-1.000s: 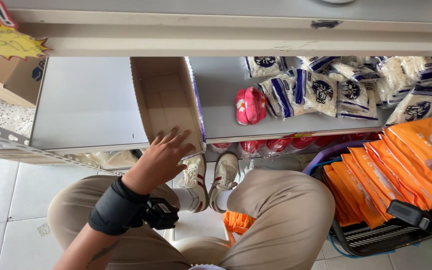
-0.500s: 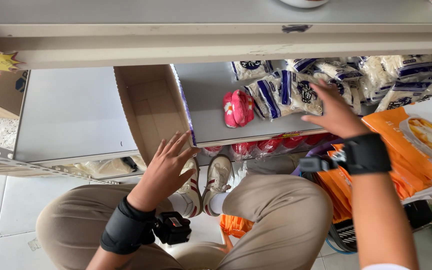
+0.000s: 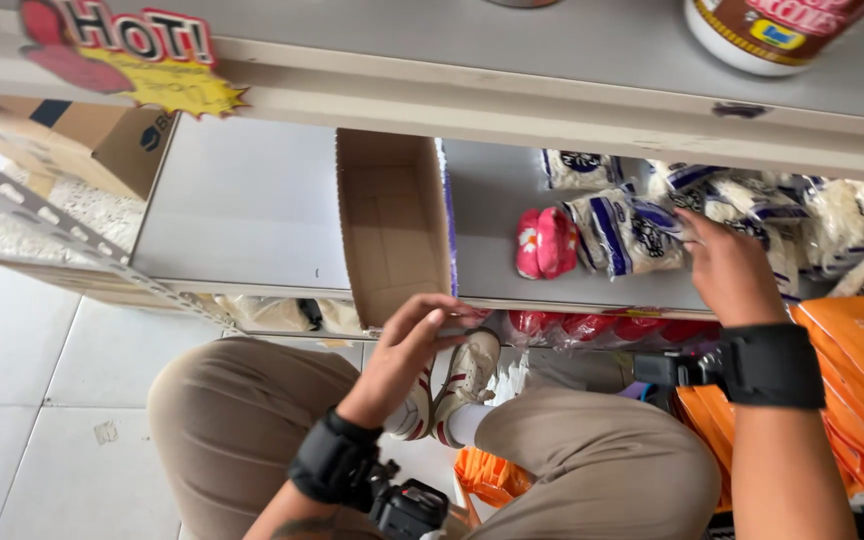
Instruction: The person cleans individual rice packs by wiping them with a cloth, then places them into a display box on a shelf.
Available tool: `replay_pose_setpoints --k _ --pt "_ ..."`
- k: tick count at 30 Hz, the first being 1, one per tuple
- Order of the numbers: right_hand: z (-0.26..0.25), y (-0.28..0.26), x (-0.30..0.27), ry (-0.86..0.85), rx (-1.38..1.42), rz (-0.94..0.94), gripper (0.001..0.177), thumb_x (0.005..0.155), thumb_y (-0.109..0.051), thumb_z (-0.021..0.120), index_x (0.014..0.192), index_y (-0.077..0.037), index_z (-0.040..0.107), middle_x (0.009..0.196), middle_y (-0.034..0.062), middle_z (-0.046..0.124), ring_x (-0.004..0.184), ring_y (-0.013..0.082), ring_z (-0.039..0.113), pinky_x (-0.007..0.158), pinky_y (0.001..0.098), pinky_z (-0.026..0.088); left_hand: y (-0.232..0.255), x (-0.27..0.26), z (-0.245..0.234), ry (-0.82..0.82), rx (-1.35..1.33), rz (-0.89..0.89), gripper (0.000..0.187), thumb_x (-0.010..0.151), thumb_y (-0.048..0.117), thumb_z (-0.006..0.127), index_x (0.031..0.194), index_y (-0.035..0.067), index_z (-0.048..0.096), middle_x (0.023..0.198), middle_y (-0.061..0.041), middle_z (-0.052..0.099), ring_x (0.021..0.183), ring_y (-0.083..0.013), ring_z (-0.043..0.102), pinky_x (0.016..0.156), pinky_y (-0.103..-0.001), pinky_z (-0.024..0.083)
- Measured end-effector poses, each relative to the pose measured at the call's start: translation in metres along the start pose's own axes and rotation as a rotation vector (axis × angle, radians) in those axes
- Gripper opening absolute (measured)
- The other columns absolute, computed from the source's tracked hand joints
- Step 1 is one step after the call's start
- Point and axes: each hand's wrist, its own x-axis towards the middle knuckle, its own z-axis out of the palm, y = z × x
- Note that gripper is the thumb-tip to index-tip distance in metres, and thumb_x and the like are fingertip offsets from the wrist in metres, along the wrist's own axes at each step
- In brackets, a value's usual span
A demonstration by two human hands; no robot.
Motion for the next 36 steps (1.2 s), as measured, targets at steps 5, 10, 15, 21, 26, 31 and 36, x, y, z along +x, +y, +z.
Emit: replay_pose_setpoints --k 5,10,15,21,26,31,36 --pt "-0.035 -0.097 -0.05 0.318 0.2 -0.46 0.051 0.097 0.007 0.061 0.143 -0.016 0.062 0.139 0.0147 0.066 0.115 0.0312 0.07 0.091 0.0416 0.063 -0.025 0.026 0.036 -0.155 -0.465 -0.289 0.067 0.11 0.055 0.029 0.148 0.003 0.046 0.141 -0.016 0.058 0.129 -0.0274 0.06 0.109 -0.047 0.049" --pt "-0.018 -0.167 -0.088 0.304 0.268 -0.841 0.053 0.09 0.01 0.061 0.133 -0.021 0.064 0.144 0.0003 0.062 0.139 0.0266 0.055 0.121 0.0479 0.035 -0.018 0.022 0.044 -0.196 -0.786 -0.164 0.088 0.099 0.075 0.026 0.157 0.01 0.038 0.148 -0.017 0.054 0.133 -0.0309 0.055 0.112 -0.051 0.045" --pt "0.014 -0.191 -0.079 0.15 0.32 -0.996 0.069 0.087 0.018 0.053 0.137 -0.027 0.063 0.152 -0.0009 0.054 0.149 0.0305 0.043 0.128 0.0518 0.022 0.027 -0.005 0.028 0.117 -0.925 0.0 0.074 0.094 0.061 0.04 0.159 0.025 0.041 0.155 -0.007 0.054 0.137 -0.029 0.054 0.116 -0.047 0.041" --pt "0.047 -0.162 -0.02 0.132 0.431 -0.519 0.071 0.087 -0.006 0.071 0.153 -0.017 0.049 0.164 0.0188 0.037 0.146 0.0393 0.045 0.117 0.0482 0.043 0.035 -0.048 -0.015 0.25 -0.806 0.084 0.081 0.087 0.054 0.053 0.155 0.009 0.046 0.146 -0.012 0.058 0.129 -0.0305 0.057 0.112 -0.049 0.044" --pt "0.107 -0.146 -0.001 0.249 0.029 -0.255 0.075 0.085 -0.03 0.084 0.15 -0.012 0.051 0.129 0.0255 0.05 0.124 0.0481 0.049 0.099 0.0571 0.049 0.032 -0.057 -0.029 0.271 -0.845 0.214 0.072 0.096 0.055 0.052 0.153 0.01 0.047 0.142 -0.012 0.058 0.127 -0.031 0.057 0.108 -0.049 0.046" --pt "0.1 -0.161 -0.016 0.252 0.06 -0.292 0.07 0.076 -0.017 0.082 0.141 -0.016 0.056 0.126 0.0205 0.051 0.117 0.0456 0.053 0.096 0.0582 0.048 0.042 -0.051 -0.014 0.196 -0.863 0.203 0.081 0.099 0.062 0.049 0.158 0.009 0.038 0.151 -0.019 0.05 0.136 -0.0367 0.052 0.113 -0.054 0.043" --pt "0.056 -0.176 -0.047 0.195 0.274 -0.346 0.072 0.082 -0.003 0.068 0.15 -0.019 0.053 0.131 0.0241 0.048 0.121 0.0443 0.055 0.103 0.0544 0.05 0.049 -0.043 -0.003 0.086 -0.866 0.151 0.094 0.098 0.071 0.045 0.164 0.006 0.029 0.16 -0.031 0.039 0.145 -0.0427 0.045 0.119 -0.055 0.038"
